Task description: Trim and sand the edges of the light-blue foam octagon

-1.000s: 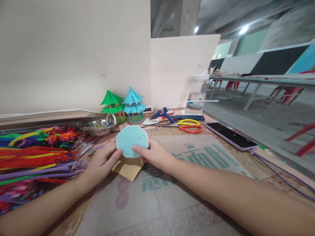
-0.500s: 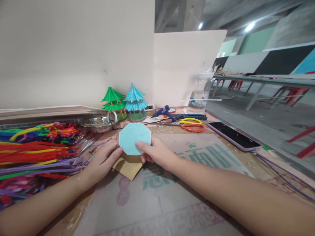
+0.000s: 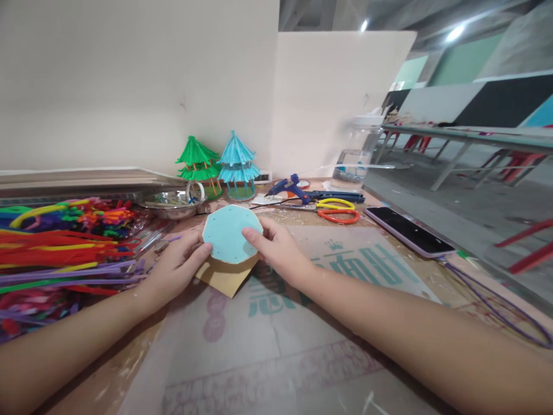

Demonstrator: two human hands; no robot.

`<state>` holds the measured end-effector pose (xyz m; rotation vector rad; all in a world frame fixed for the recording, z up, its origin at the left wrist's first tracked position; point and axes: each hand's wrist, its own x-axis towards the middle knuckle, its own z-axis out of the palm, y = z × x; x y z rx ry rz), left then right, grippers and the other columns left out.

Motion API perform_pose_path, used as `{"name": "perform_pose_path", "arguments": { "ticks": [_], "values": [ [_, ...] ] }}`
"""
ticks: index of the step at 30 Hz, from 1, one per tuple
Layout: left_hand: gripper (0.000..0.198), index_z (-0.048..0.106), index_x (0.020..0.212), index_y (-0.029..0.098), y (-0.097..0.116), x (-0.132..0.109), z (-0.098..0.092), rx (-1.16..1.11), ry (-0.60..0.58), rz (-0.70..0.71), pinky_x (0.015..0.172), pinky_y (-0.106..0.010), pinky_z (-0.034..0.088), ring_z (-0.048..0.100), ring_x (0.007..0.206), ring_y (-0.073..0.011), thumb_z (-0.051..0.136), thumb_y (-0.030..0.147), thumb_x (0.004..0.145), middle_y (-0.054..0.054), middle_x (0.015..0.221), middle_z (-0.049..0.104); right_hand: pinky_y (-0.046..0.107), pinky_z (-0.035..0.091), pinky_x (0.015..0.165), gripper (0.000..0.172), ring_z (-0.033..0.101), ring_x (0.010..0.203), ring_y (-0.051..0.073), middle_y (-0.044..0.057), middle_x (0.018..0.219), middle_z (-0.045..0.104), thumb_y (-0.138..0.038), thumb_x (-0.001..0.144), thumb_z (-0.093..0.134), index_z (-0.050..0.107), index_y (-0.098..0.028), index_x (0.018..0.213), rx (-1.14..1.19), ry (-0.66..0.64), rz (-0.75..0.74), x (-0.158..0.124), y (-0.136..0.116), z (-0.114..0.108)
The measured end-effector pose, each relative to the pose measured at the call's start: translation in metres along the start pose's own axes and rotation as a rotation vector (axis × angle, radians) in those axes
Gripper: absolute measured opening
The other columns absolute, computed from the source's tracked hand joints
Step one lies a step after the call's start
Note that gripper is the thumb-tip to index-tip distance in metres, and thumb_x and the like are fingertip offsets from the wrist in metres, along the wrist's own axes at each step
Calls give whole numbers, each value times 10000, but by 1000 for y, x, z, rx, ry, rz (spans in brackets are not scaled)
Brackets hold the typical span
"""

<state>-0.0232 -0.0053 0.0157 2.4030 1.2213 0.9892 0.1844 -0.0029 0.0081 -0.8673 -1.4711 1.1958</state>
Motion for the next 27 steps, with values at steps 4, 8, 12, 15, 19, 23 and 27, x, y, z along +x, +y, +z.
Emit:
{"name": "perform_pose_path", "arguments": {
  "ticks": [4,8,12,15,19,23,27],
  "values": [
    [321,500,727,193,-1,1,1,72,-18,33,714,-328,426,538,743,-186,360,387,941,-27,756,575,293,516,667,454,620,797,173,49,973,677,-402,732,679,573,-182,1115,-157,-36,-87,-1,-2,-1],
    [242,573,913,181,-2,1,4,71,-19,67,842,-358,441,567,918,-205,397,346,936,-57,939,625,438,474,943,470,607,1061,257,112,1169,651,-328,760,610,557,-153,1193,-413,60,-216,-3,-7,-4],
    [243,591,1024,162,-1,-2,8,165,-122,158,961,-415,419,543,1096,-253,518,325,859,-103,1153,603,478,394,1052,508,529,1230,286,123,1292,597,-289,781,552,526,-175,1276,-635,147,-333,4,-4,-16],
    [279,603,1044,168,-2,-2,10,217,-269,165,964,-445,423,544,1105,-274,537,352,845,-104,1171,605,494,380,1067,564,507,1263,300,141,1322,579,-255,773,518,491,-153,1327,-798,41,-322,10,4,-23],
    [320,595,1102,171,-4,-2,12,253,-318,157,963,-457,425,540,1111,-275,521,365,859,-97,1171,608,519,419,1019,586,531,1231,321,135,1286,608,-249,794,479,449,-164,1373,-946,-11,-313,9,7,-21],
    [301,602,1077,168,-3,-1,13,274,-317,180,959,-441,431,549,1102,-269,516,352,855,-100,1152,615,514,443,979,589,561,1184,335,138,1212,647,-242,800,464,439,-166,1384,-1043,-32,-324,4,1,-16],
    [302,603,1078,162,-2,-1,13,284,-319,178,960,-433,436,552,1099,-268,511,345,856,-104,1153,617,495,468,919,595,609,1079,337,155,1104,680,-237,783,456,446,-129,1368,-1091,-80,-297,1,-4,-14]
  ]
}}
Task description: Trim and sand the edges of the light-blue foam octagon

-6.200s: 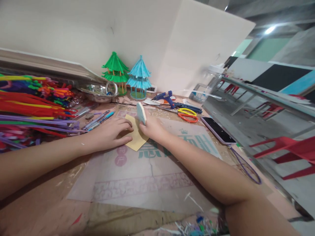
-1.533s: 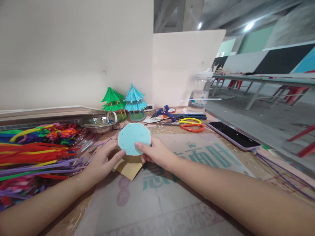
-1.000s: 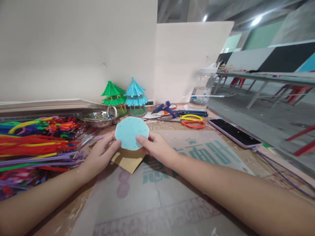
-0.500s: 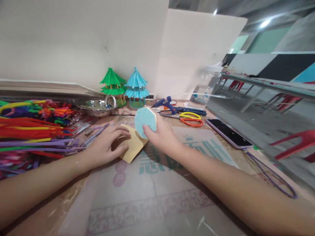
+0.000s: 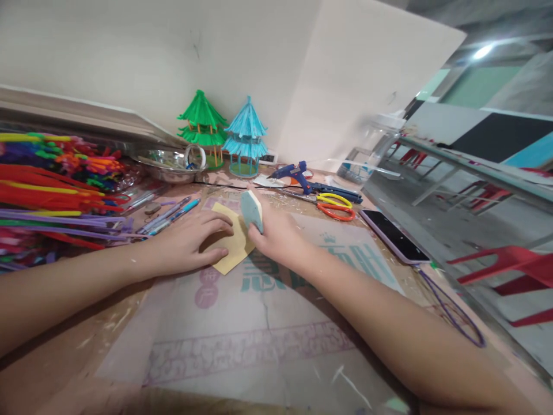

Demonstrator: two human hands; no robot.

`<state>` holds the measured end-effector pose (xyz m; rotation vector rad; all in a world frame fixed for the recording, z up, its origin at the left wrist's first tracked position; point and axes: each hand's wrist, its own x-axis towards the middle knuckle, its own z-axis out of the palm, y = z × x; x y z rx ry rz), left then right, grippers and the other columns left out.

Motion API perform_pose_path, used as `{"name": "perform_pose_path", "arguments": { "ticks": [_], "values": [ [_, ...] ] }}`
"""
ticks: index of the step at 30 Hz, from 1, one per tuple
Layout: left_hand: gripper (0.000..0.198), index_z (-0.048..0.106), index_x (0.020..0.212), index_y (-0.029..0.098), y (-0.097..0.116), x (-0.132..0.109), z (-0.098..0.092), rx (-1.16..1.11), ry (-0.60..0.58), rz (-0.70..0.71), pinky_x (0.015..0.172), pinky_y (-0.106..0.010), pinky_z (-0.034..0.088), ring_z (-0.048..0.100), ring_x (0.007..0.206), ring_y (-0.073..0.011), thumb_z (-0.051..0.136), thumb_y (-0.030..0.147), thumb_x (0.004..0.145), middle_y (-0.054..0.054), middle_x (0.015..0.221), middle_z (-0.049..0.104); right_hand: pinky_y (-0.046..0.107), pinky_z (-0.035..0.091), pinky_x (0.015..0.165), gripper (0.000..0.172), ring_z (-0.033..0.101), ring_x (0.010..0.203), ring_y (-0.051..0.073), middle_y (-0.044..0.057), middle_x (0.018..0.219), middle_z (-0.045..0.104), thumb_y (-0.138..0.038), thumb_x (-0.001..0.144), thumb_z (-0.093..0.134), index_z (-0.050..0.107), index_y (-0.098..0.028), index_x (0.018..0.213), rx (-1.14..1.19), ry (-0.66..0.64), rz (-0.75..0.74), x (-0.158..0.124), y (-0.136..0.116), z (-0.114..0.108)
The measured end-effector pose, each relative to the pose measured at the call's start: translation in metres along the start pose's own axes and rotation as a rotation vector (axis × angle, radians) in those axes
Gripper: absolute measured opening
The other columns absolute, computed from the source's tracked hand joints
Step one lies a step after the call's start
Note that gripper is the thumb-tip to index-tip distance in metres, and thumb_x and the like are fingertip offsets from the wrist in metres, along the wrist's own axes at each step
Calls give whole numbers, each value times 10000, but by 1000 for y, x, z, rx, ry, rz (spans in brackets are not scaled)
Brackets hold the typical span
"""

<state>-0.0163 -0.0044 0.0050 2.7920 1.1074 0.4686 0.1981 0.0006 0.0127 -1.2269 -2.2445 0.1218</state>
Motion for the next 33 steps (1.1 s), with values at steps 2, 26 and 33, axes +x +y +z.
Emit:
{"name": "perform_pose_path", "arguments": {
  "ticks": [2,26,33],
  "values": [
    [307,604,1082,154,0,0,0,-1,-1,1,965,-430,435,551,1096,-266,516,339,854,-104,1149,616,471,481,883,589,632,1005,321,148,1063,689,-232,771,454,456,-127,1351,-4,-18,3,0,0,-1],
    [281,593,1047,173,4,2,1,-33,-24,-31,958,-410,428,557,1093,-262,531,359,847,-84,1132,621,349,465,720,239,597,813,259,96,880,670,-238,743,463,575,-197,949,-88,-155,55,2,-5,-2],
    [261,591,1032,169,6,2,1,-38,-37,-48,956,-403,430,561,1095,-264,543,327,830,-85,1133,626,375,464,757,316,591,839,265,112,959,673,-234,732,434,558,-180,1017,-43,-44,51,6,-3,4]
  ]
}}
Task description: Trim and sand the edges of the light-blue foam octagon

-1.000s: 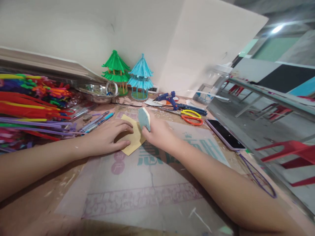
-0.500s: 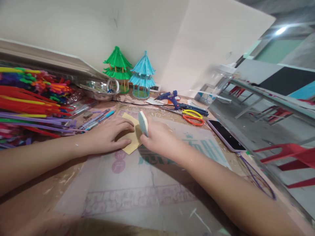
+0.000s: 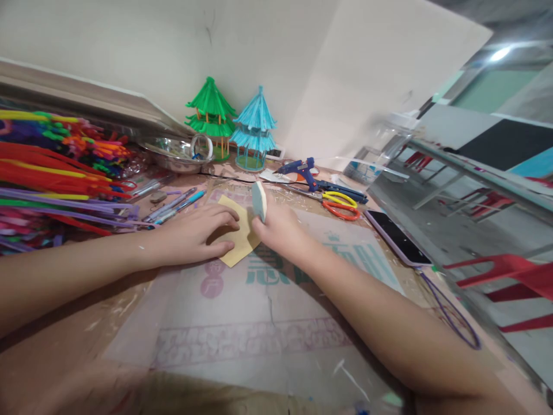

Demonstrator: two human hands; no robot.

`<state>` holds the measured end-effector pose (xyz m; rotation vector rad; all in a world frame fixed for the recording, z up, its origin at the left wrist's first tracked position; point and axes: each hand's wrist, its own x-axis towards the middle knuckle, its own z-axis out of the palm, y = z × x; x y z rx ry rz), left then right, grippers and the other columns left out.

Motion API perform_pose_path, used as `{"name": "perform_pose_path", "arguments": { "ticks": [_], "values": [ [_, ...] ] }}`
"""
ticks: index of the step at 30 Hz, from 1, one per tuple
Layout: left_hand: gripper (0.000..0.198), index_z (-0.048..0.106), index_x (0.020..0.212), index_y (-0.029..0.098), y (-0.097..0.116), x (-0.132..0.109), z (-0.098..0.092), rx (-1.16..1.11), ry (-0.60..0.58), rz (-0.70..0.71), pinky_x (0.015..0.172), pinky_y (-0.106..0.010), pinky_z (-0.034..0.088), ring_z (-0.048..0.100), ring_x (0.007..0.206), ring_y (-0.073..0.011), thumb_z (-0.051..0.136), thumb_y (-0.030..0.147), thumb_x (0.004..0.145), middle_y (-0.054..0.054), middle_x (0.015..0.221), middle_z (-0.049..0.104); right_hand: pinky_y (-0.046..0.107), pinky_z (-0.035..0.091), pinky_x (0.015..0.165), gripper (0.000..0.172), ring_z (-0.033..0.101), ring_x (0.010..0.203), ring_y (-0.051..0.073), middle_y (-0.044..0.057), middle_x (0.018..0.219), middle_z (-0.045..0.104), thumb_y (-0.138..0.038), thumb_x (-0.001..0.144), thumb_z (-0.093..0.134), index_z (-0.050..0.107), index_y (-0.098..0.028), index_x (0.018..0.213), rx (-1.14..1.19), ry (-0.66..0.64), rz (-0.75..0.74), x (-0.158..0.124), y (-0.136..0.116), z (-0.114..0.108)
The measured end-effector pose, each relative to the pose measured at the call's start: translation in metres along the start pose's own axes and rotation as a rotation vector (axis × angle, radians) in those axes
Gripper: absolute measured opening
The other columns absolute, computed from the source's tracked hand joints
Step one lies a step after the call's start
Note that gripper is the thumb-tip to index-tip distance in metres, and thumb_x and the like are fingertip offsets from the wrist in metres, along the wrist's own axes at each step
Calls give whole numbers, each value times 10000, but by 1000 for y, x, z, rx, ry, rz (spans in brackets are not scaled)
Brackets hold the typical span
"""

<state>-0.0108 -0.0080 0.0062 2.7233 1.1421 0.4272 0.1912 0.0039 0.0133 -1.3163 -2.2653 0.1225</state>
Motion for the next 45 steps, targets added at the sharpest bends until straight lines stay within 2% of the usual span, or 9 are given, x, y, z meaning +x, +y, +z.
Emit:
{"name": "perform_pose_path", "arguments": {
  "ticks": [8,14,19,23,26,28,31,34,45],
  "values": [
    [233,588,989,175,-2,0,-1,-2,8,32,927,-396,438,567,1062,-254,539,340,832,-81,1096,626,360,469,718,227,602,796,259,103,892,669,-234,740,439,584,-185,908,-5,-126,-32,-10,-11,-7],
    [242,595,1008,171,-2,0,0,21,17,19,945,-402,424,556,1079,-261,539,335,839,-83,1110,623,359,472,722,343,617,846,278,106,924,692,-216,753,467,583,-183,1075,-70,-14,39,1,-4,1],
    [235,591,995,168,-3,1,-1,19,18,47,928,-390,433,557,1054,-251,537,334,838,-82,1094,617,322,454,647,289,610,758,247,103,908,698,-225,741,475,597,-190,1001,-87,-144,-15,-14,-14,-8],
    [240,594,1005,178,-2,1,-1,23,1,29,945,-401,422,554,1083,-258,535,339,837,-84,1121,617,331,450,659,314,602,745,250,97,820,686,-216,736,471,590,-188,1025,-80,-34,22,-7,-8,3],
    [251,598,1010,173,-2,0,-1,28,12,3,932,-410,422,553,1089,-266,528,354,850,-90,1123,621,357,471,691,245,600,771,250,92,822,667,-235,710,483,564,-191,938,120,122,104,5,4,12],
    [259,599,1016,175,-2,-1,-1,23,20,-6,926,-419,420,550,1096,-271,533,367,855,-89,1128,622,330,472,599,141,572,637,205,47,701,622,-283,712,502,517,-209,831,393,177,222,7,10,12],
    [256,596,1035,181,-3,-3,0,7,35,3,950,-421,402,546,1108,-263,545,354,853,-77,1142,619,229,323,380,171,391,385,104,-53,471,464,-355,686,554,443,-229,718,848,132,422,4,10,8],
    [249,596,1036,191,-4,-3,0,-2,46,0,952,-420,399,544,1115,-260,546,350,851,-67,1141,619,186,208,324,251,326,338,64,-77,432,440,-367,620,627,441,-221,704,1115,89,501,1,6,8],
    [251,616,1019,169,-4,-3,2,12,52,3,957,-438,419,545,1106,-272,543,343,853,-93,1145,622,186,262,337,312,420,399,77,-56,498,488,-424,624,686,509,-197,745,1270,47,404,-2,0,9]
  ]
}}
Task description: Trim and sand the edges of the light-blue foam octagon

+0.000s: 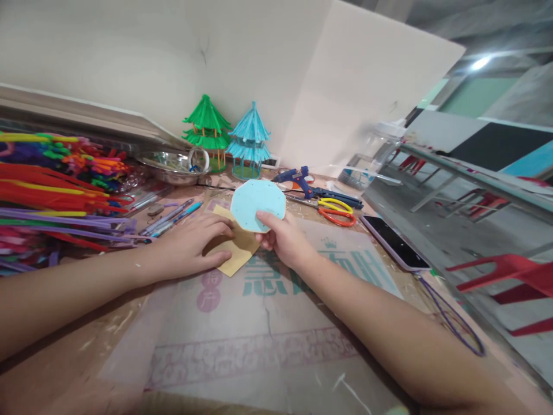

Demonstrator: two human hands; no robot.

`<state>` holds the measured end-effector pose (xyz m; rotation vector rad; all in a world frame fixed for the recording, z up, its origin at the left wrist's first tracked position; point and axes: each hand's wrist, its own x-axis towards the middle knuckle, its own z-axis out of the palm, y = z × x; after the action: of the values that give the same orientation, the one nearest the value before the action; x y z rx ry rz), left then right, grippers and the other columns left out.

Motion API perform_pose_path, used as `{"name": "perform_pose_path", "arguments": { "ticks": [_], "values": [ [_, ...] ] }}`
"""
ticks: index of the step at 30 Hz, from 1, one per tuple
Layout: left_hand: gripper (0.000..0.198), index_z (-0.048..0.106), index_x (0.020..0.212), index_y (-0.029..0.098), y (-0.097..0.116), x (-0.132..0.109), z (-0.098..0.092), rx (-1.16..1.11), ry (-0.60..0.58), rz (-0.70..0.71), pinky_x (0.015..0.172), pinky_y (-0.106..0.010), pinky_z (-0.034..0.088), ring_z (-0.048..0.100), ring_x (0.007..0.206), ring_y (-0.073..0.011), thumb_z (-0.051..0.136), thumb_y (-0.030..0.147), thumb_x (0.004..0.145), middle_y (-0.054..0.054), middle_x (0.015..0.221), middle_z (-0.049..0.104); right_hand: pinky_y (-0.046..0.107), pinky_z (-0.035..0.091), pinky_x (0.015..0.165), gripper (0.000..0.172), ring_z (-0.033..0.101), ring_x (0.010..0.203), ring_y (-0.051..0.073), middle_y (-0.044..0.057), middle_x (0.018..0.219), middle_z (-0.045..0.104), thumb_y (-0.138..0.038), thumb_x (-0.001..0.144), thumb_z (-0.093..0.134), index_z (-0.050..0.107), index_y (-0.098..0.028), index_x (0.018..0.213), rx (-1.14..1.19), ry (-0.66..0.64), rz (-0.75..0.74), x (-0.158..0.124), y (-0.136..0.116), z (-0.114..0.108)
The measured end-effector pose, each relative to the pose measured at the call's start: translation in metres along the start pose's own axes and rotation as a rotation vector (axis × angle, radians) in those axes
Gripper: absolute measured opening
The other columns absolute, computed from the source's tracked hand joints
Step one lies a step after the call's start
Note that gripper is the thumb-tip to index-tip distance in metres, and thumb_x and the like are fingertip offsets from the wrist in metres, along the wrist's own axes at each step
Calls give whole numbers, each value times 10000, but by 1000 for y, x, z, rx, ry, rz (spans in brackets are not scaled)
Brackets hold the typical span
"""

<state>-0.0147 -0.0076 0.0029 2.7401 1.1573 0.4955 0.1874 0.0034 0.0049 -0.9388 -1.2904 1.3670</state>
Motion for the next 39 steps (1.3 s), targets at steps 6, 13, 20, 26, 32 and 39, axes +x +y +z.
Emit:
{"name": "perform_pose_path", "arguments": {
  "ticks": [6,13,20,26,32,39],
  "values": [
    [268,608,1039,170,0,-1,-1,3,-4,-15,970,-434,420,543,1111,-270,520,355,865,-98,1157,612,195,267,355,399,412,411,72,-40,521,512,-516,613,728,518,-189,703,-45,-2,-1,1,1,0],
    [288,602,1066,186,-1,-1,0,6,-4,-18,968,-442,408,537,1116,-277,530,371,857,-87,1153,609,203,221,357,317,302,366,65,-90,460,415,-436,686,676,449,-226,756,-194,61,-80,4,2,-4],
    [268,601,1036,169,0,1,-1,9,-16,0,936,-427,418,549,1080,-262,530,358,860,-81,1112,617,427,503,845,369,618,1004,272,130,1072,654,-275,691,556,531,-175,1046,-822,89,-409,5,4,-4],
    [262,603,1037,171,2,1,-1,6,-20,-10,933,-423,419,545,1087,-265,538,346,853,-84,1121,619,275,468,467,142,573,483,162,-5,593,606,-215,710,505,517,-195,850,-855,-75,4,-14,-14,3],
    [242,607,1010,171,-2,2,0,1,-6,12,933,-417,412,544,1088,-264,544,336,844,-81,1125,619,234,408,499,42,503,503,116,-25,575,552,-192,690,493,464,-207,663,-907,-36,-76,1,-6,3],
    [236,606,999,168,2,3,-2,26,-28,-14,917,-418,429,559,1070,-268,541,333,841,-84,1101,631,228,350,459,154,430,428,103,-45,439,462,-207,692,448,424,-215,540,-852,-107,40,-4,-7,0]
  ]
}}
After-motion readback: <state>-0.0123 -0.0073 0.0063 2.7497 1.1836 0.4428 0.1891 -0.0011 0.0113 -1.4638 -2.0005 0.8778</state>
